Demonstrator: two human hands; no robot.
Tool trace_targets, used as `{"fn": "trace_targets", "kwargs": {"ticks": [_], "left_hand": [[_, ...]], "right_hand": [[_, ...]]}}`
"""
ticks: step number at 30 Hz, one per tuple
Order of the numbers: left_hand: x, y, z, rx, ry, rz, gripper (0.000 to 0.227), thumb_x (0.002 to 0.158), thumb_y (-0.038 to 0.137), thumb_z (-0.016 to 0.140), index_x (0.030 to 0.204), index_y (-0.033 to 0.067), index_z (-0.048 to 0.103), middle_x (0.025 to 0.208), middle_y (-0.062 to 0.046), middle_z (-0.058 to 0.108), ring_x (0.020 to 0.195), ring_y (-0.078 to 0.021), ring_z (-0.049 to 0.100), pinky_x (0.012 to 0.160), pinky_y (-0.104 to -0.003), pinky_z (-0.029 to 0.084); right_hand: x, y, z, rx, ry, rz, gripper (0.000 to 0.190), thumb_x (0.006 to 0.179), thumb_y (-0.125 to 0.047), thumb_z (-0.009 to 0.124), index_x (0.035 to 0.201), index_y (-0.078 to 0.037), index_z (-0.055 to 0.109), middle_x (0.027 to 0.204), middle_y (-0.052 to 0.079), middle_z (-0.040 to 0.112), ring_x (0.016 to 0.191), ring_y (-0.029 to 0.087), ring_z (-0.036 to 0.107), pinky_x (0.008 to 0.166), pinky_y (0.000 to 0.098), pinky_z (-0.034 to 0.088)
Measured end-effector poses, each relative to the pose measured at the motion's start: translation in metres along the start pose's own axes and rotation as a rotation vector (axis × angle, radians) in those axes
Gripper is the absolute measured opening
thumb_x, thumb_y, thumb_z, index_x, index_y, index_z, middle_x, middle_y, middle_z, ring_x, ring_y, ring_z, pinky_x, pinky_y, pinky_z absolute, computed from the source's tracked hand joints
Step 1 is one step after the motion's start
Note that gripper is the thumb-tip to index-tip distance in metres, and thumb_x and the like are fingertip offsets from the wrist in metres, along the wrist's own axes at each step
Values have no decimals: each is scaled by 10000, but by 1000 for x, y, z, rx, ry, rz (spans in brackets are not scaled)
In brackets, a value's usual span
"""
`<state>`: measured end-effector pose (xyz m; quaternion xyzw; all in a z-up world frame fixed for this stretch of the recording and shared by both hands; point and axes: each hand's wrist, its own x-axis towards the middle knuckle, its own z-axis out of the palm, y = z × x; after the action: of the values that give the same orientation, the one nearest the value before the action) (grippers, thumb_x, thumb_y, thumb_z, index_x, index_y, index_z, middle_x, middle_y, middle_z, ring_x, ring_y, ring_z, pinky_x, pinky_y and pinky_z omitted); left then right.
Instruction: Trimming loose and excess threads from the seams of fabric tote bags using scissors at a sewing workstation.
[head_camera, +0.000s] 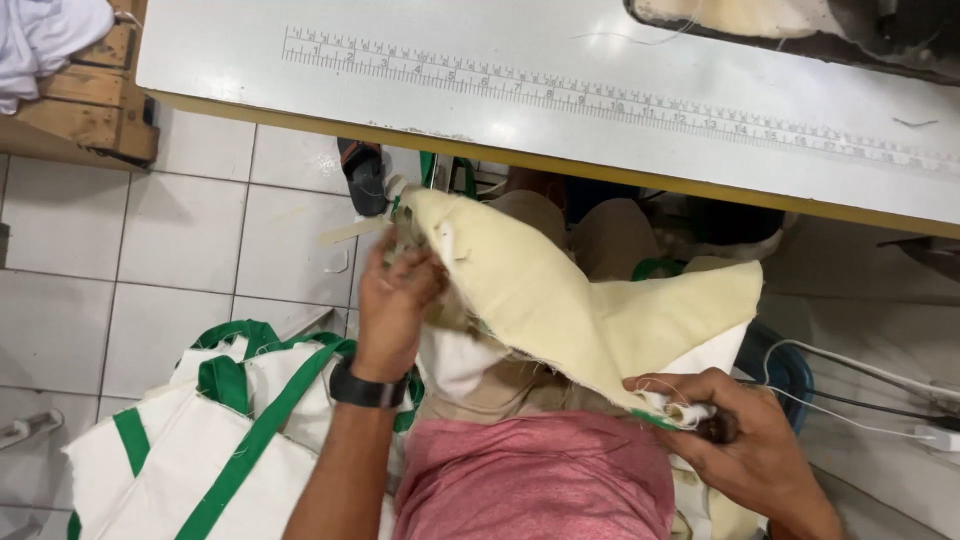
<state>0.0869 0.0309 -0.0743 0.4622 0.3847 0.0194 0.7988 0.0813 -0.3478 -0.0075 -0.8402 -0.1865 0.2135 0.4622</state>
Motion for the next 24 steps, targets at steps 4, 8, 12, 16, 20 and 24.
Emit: {"fn": "trace_targets", "kwargs": {"ticks": [4, 8, 12, 16, 20, 24], "left_hand": [[-33, -30, -12, 395, 314, 694, 589, 1046, 113, 740, 1551, 8, 454, 1311, -141, 615, 1202, -245, 642, 1018, -365, 626], [-98, -35, -1, 685, 149, 926, 288, 991, 37, 734, 1220, 18, 562, 1226, -164, 615, 1161, -281, 632, 1026, -379, 580], [-92, -35, 16, 800, 76, 885, 433, 909, 93, 902, 1209, 22, 598, 1189, -161, 675, 1129, -304, 676, 997, -406, 593], [-79, -35, 28, 544, 33, 678, 408, 875, 65, 916, 1154, 41, 619, 1090, -106, 705, 999, -201, 727, 918, -299, 673], [-82, -5, 32, 508, -71, 672, 230, 883, -7, 831, 1025, 57, 662, 1108, -100, 693, 963, -183, 698, 814, -267, 654], [-100, 56, 34, 341, -752, 421, 321, 885, -154, 784, 1011, 117, 666, 1082, -25, 728, 654, -47, 471, 560, -188, 390]], "right_hand": [[15, -18, 12, 28, 65, 53, 235, 807, -70, 890, 996, -38, 753, 1182, 136, 912, 1195, 222, 883, 1018, 308, 700], [26, -27, 13, 57, 80, 151, 236, 789, -66, 896, 990, -20, 781, 1188, 130, 917, 1168, 197, 877, 989, 313, 729], [29, -25, 12, 69, 57, 187, 264, 768, -92, 926, 972, -18, 777, 1137, 127, 938, 1020, 156, 883, 904, 279, 729], [28, -32, 9, 55, 78, 279, 250, 786, -164, 934, 885, -45, 738, 1142, 95, 968, 896, 92, 798, 675, 279, 612], [18, -39, -4, 246, 36, 512, 280, 861, -35, 973, 860, -9, 694, 703, 79, 572, 607, 184, 479, 575, 353, 356], [1, -22, -65, 440, -343, 579, 447, 766, -165, 1126, 777, 54, 737, 662, 111, 596, 539, 267, 513, 503, 419, 290]]}}
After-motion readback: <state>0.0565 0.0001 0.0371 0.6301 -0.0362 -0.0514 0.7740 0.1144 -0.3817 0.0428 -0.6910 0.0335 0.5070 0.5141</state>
